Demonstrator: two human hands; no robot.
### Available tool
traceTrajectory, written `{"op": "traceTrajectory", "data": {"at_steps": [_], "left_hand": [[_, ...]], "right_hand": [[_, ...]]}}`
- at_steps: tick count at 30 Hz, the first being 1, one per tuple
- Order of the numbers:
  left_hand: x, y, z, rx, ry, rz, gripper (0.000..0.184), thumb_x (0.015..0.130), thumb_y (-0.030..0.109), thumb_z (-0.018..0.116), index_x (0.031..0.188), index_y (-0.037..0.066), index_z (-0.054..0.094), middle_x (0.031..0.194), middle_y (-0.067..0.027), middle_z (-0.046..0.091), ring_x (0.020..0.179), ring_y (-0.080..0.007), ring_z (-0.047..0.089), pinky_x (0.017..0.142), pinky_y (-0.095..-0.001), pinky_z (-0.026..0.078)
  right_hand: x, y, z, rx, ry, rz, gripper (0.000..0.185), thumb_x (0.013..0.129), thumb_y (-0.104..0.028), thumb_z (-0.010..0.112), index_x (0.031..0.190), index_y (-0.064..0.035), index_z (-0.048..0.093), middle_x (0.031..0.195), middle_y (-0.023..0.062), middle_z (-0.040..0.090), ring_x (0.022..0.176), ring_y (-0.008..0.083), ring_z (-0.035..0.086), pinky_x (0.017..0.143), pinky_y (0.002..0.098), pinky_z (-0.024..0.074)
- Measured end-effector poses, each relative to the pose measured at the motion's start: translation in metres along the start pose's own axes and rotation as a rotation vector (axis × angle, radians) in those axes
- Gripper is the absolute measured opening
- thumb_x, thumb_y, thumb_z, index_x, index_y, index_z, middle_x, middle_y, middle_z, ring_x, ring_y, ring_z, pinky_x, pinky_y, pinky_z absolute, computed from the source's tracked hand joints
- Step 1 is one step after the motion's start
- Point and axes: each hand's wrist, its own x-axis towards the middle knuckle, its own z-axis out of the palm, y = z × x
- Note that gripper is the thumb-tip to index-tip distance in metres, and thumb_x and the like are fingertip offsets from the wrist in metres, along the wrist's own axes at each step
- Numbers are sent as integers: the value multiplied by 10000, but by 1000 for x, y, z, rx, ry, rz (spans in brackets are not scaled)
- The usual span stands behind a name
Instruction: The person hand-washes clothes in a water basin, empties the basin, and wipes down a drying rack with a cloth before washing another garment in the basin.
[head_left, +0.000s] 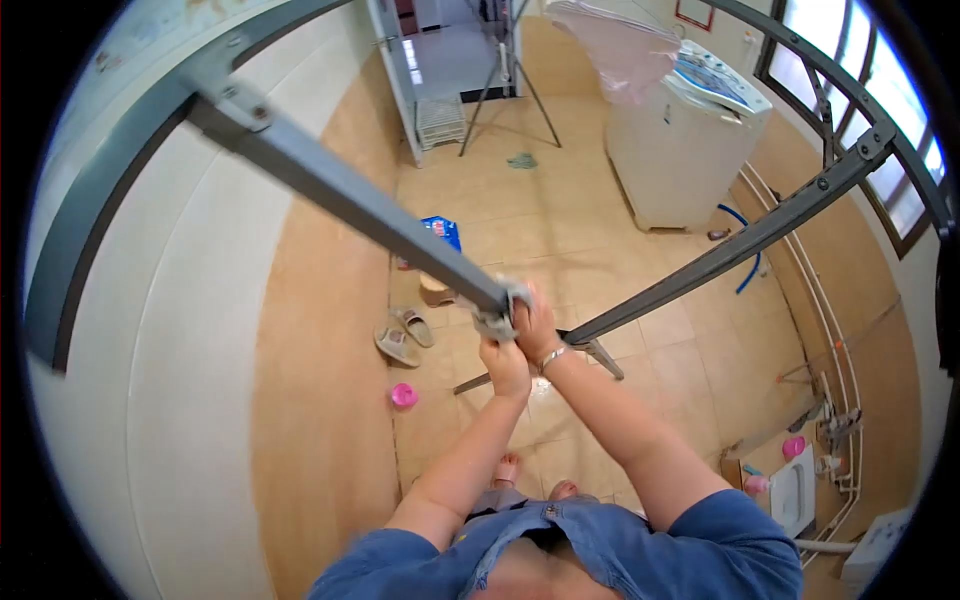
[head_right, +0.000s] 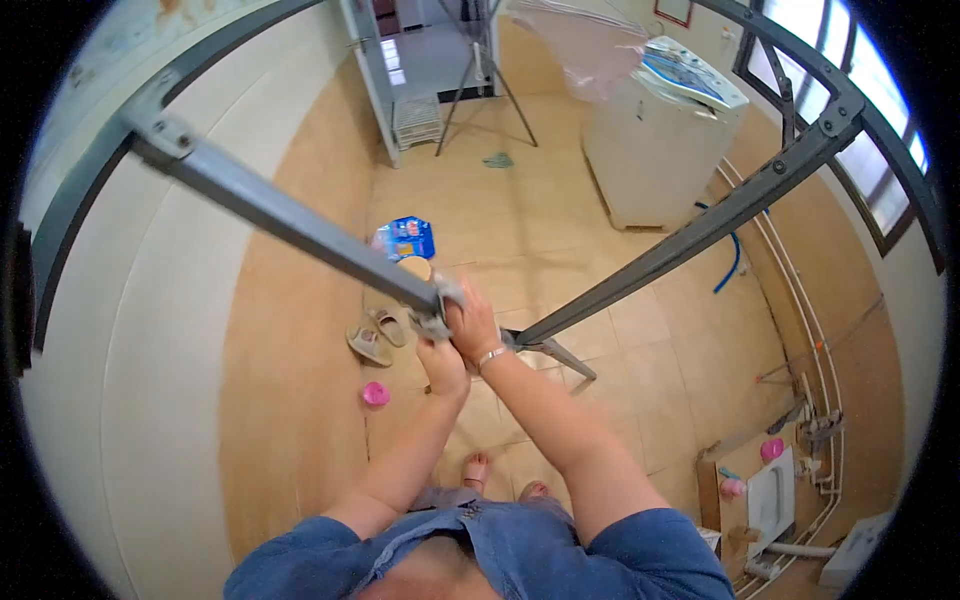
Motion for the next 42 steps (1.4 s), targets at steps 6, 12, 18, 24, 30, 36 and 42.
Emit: {"op": "traceTrajectory", "data": {"at_steps": [6, 12, 18, 24, 30, 36, 42], "left_hand": [[-14, -67, -14, 202, -195, -137, 293, 873, 214, 369, 1038, -15, 449, 1001, -60, 493, 893, -138, 465, 771, -255, 385], [-17, -54, -21, 137, -222, -220, 298, 880, 216, 342, 1058, -9, 425, 1008, -66, 484, 897, -131, 460, 768, -250, 382], [26, 83, -4, -212, -163, 122, 275, 857, 168, 367, 1086, 21, 413, 1010, -66, 492, 918, -161, 471, 796, -263, 383], [55, 220, -2, -427, -215, 358, 285, 861, 180, 362, 1099, 33, 417, 1062, -82, 476, 969, -190, 468, 833, -316, 388], [43, 274, -16, -463, 50, 941, 287, 872, 180, 375, 1097, 6, 413, 1101, -88, 460, 994, -199, 453, 858, -296, 357], [67, 336, -10, -612, -190, 1052, 479, 823, 335, 391, 1199, 45, 326, 1216, -86, 359, 1113, -234, 352, 944, -362, 277], [55, 322, -14, -690, -397, 1065, 523, 796, 358, 336, 1202, 30, 291, 1219, -107, 337, 1122, -257, 323, 964, -379, 230]], "right_hand": [[-47, 58, 0, 8, 65, 283, 213, 796, -209, 354, 844, -58, 497, 775, 167, 489, 716, 363, 475, 610, 405, 393], [-43, 30, -6, 123, 67, 430, 196, 787, -172, 392, 870, -24, 491, 810, 175, 500, 782, 353, 468, 675, 396, 381], [45, -100, -10, 117, 28, -59, 347, 699, -80, 509, 1028, -14, 423, 937, 185, 473, 878, 352, 434, 771, 400, 356], [118, -189, 4, 599, 84, -165, 224, 804, -41, 426, 1022, -4, 457, 912, 48, 505, 817, 127, 465, 727, 240, 375], [147, -277, -38, 926, 389, -282, 201, 781, -40, 464, 978, 0, 459, 877, 99, 528, 788, 197, 498, 717, 267, 390], [194, -363, -48, 196, -412, -544, 218, 781, -208, 429, 903, -47, 510, 790, 189, 548, 748, 350, 510, 680, 362, 406], [177, -331, 7, 466, 224, -998, 173, 693, -211, 446, 764, -72, 521, 771, 114, 523, 726, 299, 490, 681, 356, 356]]}}
